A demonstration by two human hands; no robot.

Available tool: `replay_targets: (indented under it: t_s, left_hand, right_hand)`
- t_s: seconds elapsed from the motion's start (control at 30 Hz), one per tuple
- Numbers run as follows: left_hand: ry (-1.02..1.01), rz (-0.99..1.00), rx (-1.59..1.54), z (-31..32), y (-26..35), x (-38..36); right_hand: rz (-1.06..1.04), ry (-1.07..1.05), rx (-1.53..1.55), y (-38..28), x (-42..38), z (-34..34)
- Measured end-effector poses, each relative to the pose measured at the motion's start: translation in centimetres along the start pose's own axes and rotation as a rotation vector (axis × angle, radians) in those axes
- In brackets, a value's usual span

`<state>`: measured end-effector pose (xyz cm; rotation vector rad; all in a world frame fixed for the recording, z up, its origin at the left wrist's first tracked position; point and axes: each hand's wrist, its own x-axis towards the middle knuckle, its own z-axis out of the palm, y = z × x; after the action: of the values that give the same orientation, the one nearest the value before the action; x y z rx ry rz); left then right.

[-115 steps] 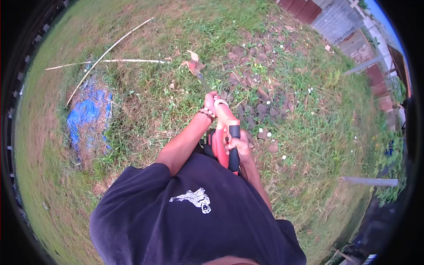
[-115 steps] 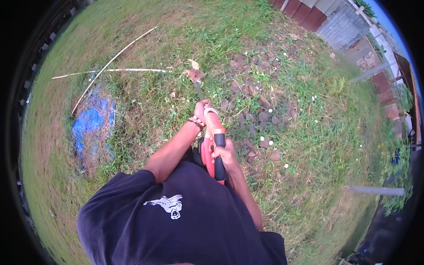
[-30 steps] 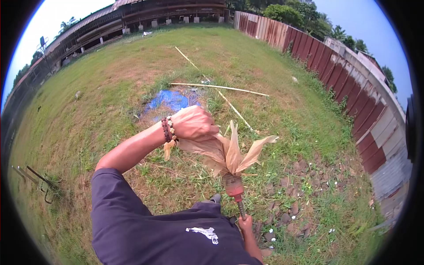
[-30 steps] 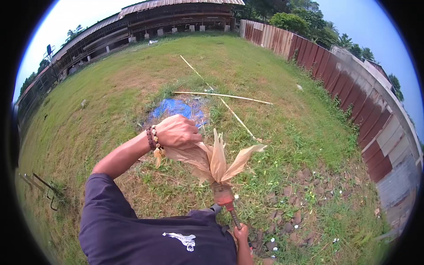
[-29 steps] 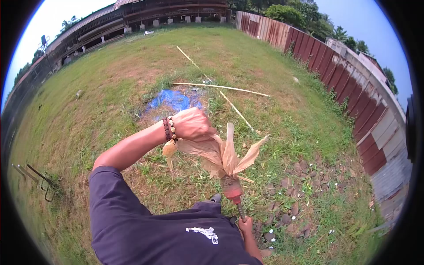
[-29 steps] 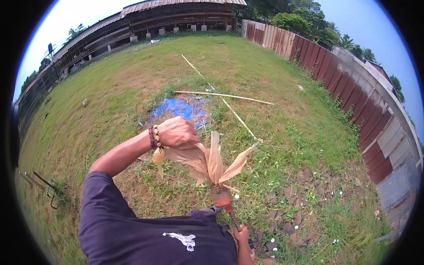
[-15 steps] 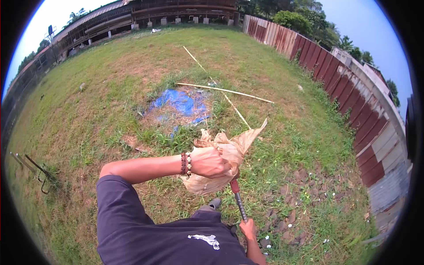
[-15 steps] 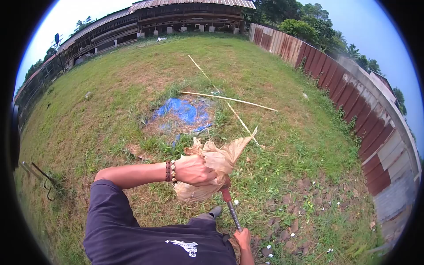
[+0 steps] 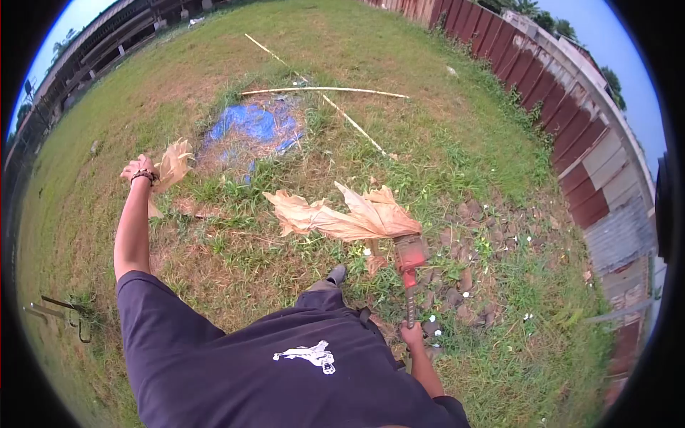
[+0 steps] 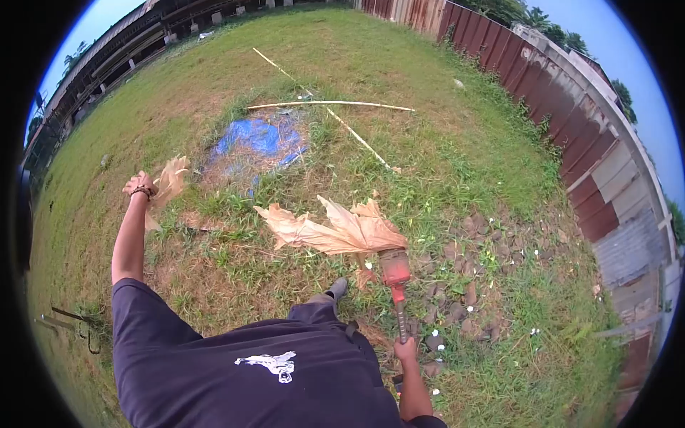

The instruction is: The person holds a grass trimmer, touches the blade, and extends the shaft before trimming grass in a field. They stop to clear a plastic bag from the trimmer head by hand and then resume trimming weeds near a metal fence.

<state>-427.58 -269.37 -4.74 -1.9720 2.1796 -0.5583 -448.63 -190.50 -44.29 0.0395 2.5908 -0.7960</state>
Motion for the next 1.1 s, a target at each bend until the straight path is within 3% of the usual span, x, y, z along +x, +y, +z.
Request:
replay_targets:
  t_s: [0.03,0.07,0.13,0.17,0.2,0.27,0.37,0.43,0.47,0.53,0.63,0.7,0.77,0.9,0.97,1.03,1.07,1.1]
  left_hand:
    - [-0.029,0.042,0.057,-1.2,2.8,-3.2]
    - [-0.051,0.276,-0.164,-0.7,5.4,-4.2]
    - [-0.185,0.920,-1.049,-1.2,11.5,-9.8]
    - [-0.210,1.118,-1.134,-4.4,13.8,-15.4]
    - [-0.105,1.267,-1.032,-6.6,15.5,-20.3]
    - [-0.050,1.532,-0.961,-7.1,19.4,-27.4]
    - [-0.373,1.708,-1.181,-4.7,24.9,-33.7]
    - [-0.637,1.678,-1.524,-4.7,27.0,-36.7]
    - [-0.593,1.726,-1.350,-4.9,27.3,-36.9]
    - [-0.484,1.795,-1.018,-7.1,27.1,-36.6]
    - [-0.055,1.929,-0.896,-8.2,26.7,-37.2]
    - [0.084,2.070,-0.712,-9.6,26.5,-35.9]
    - [0.207,2.144,-0.592,-11.1,26.6,-33.1]
    - [0.422,2.084,-0.398,-15.4,24.3,-26.8]
    - [0.414,2.075,-0.301,-13.8,24.5,-24.0]
    - [0.602,1.806,-0.417,-12.8,24.5,-18.8]
    - [0.592,1.508,-0.587,-12.7,24.4,-14.2]
    - [0.614,1.354,-0.936,-14.7,22.2,-12.6]
  right_hand:
    - [0.018,0.003,0.041,0.9,1.0,1.5]
    - [0.038,0.000,0.083,1.3,0.9,2.6]
    - [0.021,0.028,-0.011,-2.5,-1.6,1.5]
    - [0.029,-0.014,0.033,-2.6,-1.8,2.1]
    - [0.031,-0.049,0.081,-2.7,-1.9,2.7]
    - [0.037,-0.085,0.108,-4.6,-3.6,3.3]
    - [-0.012,-0.046,0.115,-1.3,-2.5,7.6]
    - [-0.068,-0.002,0.164,-1.0,-3.4,8.8]
    - [-0.104,0.011,0.210,-2.2,-4.7,7.9]
    - [-0.131,0.053,0.254,-1.5,-5.6,8.3]
    - [-0.059,0.055,0.239,-0.5,-5.7,9.7]
    - [0.067,-0.026,0.209,-3.0,-7.1,7.1]
    - [0.010,-0.010,0.257,-1.7,-6.8,7.8]
    - [0.023,-0.071,0.263,-0.6,-6.9,7.7]
    - [0.103,-0.029,0.189,0.3,-5.5,9.1]
    - [0.122,0.001,0.150,1.3,-5.5,9.1]
    - [0.098,0.015,0.156,1.5,-5.8,8.7]
    - [0.076,0.030,0.167,1.6,-5.9,8.6]
